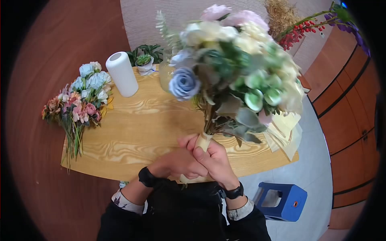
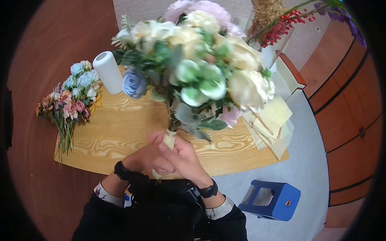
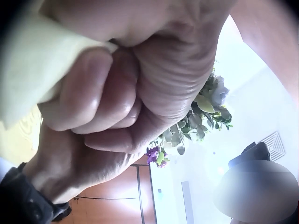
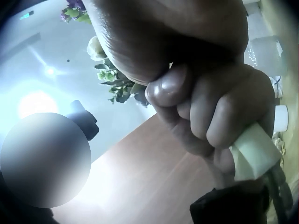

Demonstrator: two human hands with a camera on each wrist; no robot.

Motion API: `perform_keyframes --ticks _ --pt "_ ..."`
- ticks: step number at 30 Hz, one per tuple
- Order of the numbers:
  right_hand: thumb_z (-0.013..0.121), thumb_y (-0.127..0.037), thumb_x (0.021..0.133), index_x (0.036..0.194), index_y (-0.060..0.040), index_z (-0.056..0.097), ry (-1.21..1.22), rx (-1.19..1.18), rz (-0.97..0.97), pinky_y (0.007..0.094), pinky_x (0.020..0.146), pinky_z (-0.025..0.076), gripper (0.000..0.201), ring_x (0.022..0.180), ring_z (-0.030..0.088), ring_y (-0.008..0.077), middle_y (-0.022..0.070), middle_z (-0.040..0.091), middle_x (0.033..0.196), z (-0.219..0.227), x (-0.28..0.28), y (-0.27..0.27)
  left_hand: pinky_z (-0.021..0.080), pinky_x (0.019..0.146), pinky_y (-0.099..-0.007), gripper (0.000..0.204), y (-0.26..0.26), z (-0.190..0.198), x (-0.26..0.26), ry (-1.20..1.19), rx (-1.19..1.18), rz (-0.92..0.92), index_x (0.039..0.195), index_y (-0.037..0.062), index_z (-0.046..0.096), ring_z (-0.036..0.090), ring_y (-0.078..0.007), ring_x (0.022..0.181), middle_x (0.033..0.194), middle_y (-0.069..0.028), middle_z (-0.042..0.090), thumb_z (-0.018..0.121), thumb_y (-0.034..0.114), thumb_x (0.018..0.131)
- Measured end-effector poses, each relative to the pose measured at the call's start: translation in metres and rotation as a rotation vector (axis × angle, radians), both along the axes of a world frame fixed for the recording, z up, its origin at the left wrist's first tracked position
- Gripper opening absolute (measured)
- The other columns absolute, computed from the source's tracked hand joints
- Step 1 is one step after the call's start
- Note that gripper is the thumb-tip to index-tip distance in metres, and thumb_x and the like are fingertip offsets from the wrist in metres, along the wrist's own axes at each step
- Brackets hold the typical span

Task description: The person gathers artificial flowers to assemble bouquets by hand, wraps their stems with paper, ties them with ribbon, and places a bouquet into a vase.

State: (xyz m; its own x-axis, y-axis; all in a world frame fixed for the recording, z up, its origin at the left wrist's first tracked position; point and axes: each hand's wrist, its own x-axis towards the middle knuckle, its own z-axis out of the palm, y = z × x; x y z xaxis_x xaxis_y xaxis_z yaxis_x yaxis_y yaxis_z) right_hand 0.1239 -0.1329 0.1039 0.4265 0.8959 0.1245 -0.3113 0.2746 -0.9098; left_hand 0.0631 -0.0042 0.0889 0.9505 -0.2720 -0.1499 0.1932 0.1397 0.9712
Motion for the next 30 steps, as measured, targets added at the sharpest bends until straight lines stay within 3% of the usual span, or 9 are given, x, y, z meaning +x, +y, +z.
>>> perform_keyframes --ticks 5,8,11,15,19,21,24,26,30 --pt "0.045 -0.024 0.094 0.097 -0.0029 0.051 -0.163 0.183 -0.049 0.0242 0.071 0.044 0.022 0.087 0.051 0.0101 0.0035 0.053 0.094 -0.018 0.004 0.012 0.025 0.038 -0.0210 0.013 -0.001 0.015 -0.009 0.194 -0.045 0.070 0.060 0.0047 0.048 0.038 -0.0049 0.043 0.051 0.0027 0.042 0.060 -0.001 0.060" --pt "0.046 -0.024 0.094 0.097 -0.0032 0.050 -0.209 0.146 -0.011 0.0243 0.067 0.045 0.021 0.084 0.051 0.0093 0.0041 0.053 0.093 -0.017 0.005 0.014 0.032 0.042 -0.0214 0.015 0.001 0.017 -0.018 0.075 0.224 0.176 0.072 0.0030 0.053 0.045 -0.0065 0.050 0.058 0.0007 0.048 0.061 -0.002 0.061" --pt "0.046 -0.022 0.093 0.094 -0.0041 0.048 0.001 -0.222 -0.049 0.0221 0.058 0.043 0.018 0.074 0.051 0.0081 0.0024 0.052 0.087 -0.003 -0.002 0.011 0.039 0.048 -0.0220 0.029 0.004 0.011 -0.024 0.057 -0.001 0.175 0.089 0.0011 0.055 0.051 -0.0074 0.058 0.064 -0.0019 0.054 0.066 0.000 0.062" --pt "0.046 -0.032 0.093 0.100 -0.0051 0.047 0.049 -0.097 -0.142 0.0173 0.044 0.035 0.028 0.057 0.045 0.0035 -0.0012 0.051 0.077 -0.018 -0.005 0.022 0.037 0.044 -0.0213 0.029 0.016 -0.017 -0.019 0.187 -0.016 0.032 0.089 0.0023 0.060 0.053 -0.0102 0.053 0.064 -0.0051 0.057 0.075 0.010 0.065" --pt "0.052 -0.034 0.090 0.104 -0.0042 0.050 0.025 -0.005 -0.475 0.0189 0.051 0.041 0.033 0.059 0.047 0.0051 -0.0014 0.052 0.075 -0.034 0.000 0.020 0.041 0.049 -0.0240 0.022 0.026 -0.007 0.023 0.388 0.441 -0.414 0.086 0.0026 0.061 0.056 -0.0136 0.058 0.071 -0.0061 0.060 0.071 0.012 0.069" --pt "0.052 -0.034 0.090 0.096 -0.0046 0.050 -0.247 0.032 -0.826 0.0192 0.047 0.037 0.030 0.056 0.045 0.0047 -0.0015 0.051 0.074 -0.050 0.005 0.009 0.046 0.067 -0.0272 0.028 0.034 -0.021 0.047 -0.059 0.359 -0.648 0.094 -0.0011 0.061 0.059 -0.0148 0.080 0.078 -0.0094 0.063 0.069 0.011 0.070" --pt "0.050 -0.032 0.091 0.088 -0.0064 0.045 -0.016 0.018 -0.845 0.0199 0.040 0.026 0.026 0.047 0.033 0.0046 -0.0022 0.040 0.065 -0.059 0.012 -0.042 0.048 0.066 -0.0281 0.019 0.033 -0.005 0.088 -0.157 0.696 -0.125 0.093 -0.0007 0.063 0.060 -0.0155 0.076 0.079 -0.0067 0.064 0.060 0.009 0.078" --pt "0.047 -0.028 0.092 0.085 -0.0073 0.044 0.153 0.116 -0.918 0.0203 0.040 0.022 0.022 0.046 0.029 0.0051 -0.0015 0.035 0.061 -0.051 0.014 -0.075 0.048 0.066 -0.0280 0.019 0.056 -0.051 0.144 -0.076 0.475 0.033 0.093 -0.0005 0.063 0.061 -0.0145 0.073 0.078 -0.0074 0.064 0.056 0.007 0.078" --pt "0.046 -0.026 0.093 0.086 -0.0039 0.041 0.337 0.185 -1.102 0.0210 0.039 0.020 0.023 0.044 0.027 0.0061 -0.0003 0.032 0.060 -0.067 -0.002 -0.110 0.047 0.055 -0.0247 0.014 0.060 -0.065 0.227 -0.153 0.682 0.268 0.087 -0.0030 0.062 0.058 -0.0108 0.062 0.071 -0.0051 0.063 0.057 0.006 0.078"
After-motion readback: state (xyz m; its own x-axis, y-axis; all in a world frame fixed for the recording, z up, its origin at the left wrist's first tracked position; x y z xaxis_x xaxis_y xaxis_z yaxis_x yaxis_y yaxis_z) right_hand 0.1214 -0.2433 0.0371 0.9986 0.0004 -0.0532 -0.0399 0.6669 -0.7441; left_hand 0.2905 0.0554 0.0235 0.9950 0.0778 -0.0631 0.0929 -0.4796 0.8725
